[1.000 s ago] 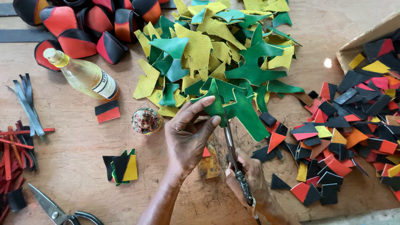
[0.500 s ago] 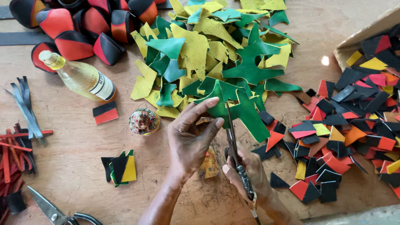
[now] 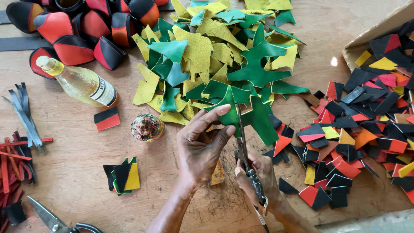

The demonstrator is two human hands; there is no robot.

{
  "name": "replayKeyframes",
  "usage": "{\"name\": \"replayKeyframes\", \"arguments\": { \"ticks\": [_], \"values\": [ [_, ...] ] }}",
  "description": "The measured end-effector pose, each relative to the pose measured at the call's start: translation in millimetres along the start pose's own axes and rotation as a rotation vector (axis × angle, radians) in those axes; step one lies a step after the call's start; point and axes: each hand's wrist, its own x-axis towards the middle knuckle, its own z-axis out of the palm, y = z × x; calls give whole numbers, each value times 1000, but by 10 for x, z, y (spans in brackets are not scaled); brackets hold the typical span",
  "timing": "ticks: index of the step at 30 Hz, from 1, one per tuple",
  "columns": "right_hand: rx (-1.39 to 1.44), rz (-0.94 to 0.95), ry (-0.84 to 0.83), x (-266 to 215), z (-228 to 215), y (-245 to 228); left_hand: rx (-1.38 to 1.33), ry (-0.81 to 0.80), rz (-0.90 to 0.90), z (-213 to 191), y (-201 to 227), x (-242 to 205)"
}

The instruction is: The person assembles small leather pieces by applying glue to red and black rectangular pieces, pressing them together, and trimming green leather pieces with scissors. The person handles multiple colored leather scraps and uses a small container of adhesive and shears on a wooden workbench.

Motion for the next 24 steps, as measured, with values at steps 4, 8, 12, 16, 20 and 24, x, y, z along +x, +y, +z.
{"name": "replayKeyframes", "arguments": {
  "ticks": [4,8,12,16,20,24],
  "values": [
    [17,56,21,0,-13,85,-7,4,-55,14,-31,6],
    [20,-83,24,19,-45,169,-63,-12,-71,31,-97,34],
    [-50,-41,116,37,-4,208,40,-18,-71,46,-239,80],
    [-315,62,219,210,-114,252,-143,-24,-54,26,-397,122],
    [-742,21,332,491,-295,178,-225,-23,-79,-7,-413,99],
    [-781,174,272,571,-409,-154,-255,-46,-133,-115,-351,58]
  ]
}}
